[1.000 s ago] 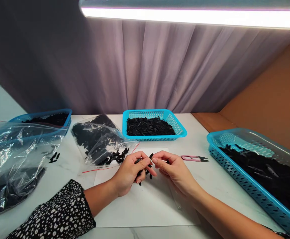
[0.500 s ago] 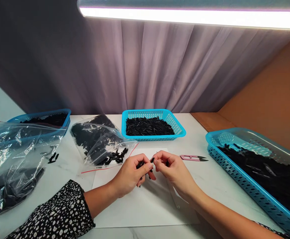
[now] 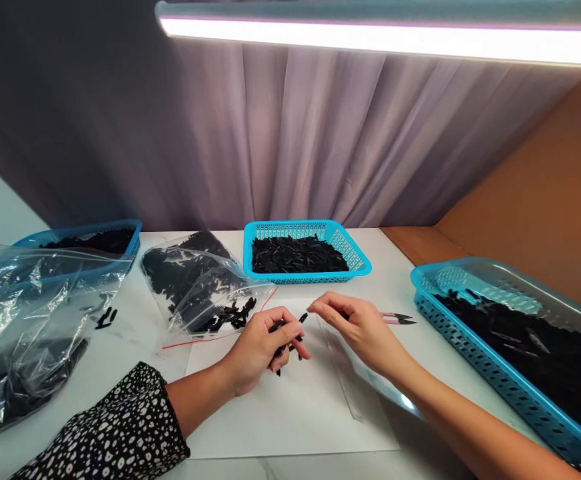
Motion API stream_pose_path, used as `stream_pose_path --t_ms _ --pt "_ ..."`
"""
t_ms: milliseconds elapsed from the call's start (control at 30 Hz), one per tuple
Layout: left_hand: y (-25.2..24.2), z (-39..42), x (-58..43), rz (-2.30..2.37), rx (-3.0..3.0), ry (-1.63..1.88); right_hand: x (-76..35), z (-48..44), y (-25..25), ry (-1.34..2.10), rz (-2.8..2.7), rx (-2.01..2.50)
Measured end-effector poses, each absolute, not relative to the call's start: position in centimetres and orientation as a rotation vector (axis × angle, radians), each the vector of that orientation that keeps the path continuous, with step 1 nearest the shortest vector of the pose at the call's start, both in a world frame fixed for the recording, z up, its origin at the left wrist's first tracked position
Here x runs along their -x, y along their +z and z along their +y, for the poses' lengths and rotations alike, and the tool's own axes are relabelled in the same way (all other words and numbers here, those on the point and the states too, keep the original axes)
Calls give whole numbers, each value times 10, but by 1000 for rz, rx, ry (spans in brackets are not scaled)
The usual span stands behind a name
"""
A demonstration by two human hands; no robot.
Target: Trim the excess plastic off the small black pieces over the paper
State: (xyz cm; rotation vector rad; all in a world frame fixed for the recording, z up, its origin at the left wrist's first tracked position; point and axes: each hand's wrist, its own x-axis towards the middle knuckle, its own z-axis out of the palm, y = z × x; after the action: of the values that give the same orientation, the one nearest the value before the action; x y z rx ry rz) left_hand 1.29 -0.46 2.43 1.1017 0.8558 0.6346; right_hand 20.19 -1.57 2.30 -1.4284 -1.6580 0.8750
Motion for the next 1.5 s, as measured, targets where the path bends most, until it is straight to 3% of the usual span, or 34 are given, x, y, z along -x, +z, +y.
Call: stream_pose_path --t_ms 133,267,1000,1500 --pt "23 -4 -14 847 -1120 657 -189 -23 25 1191 -1485 1329" --pt "21 -5 -15 839 -1136 657 -183 -27 22 1283 -1320 1315" --pt "28 -6 -16 809 -968 578 -182 -26 10 941 -1404 1374" --pt "23 -6 -17 849 -1049 643 -175 -31 17 1184 -1261 1310"
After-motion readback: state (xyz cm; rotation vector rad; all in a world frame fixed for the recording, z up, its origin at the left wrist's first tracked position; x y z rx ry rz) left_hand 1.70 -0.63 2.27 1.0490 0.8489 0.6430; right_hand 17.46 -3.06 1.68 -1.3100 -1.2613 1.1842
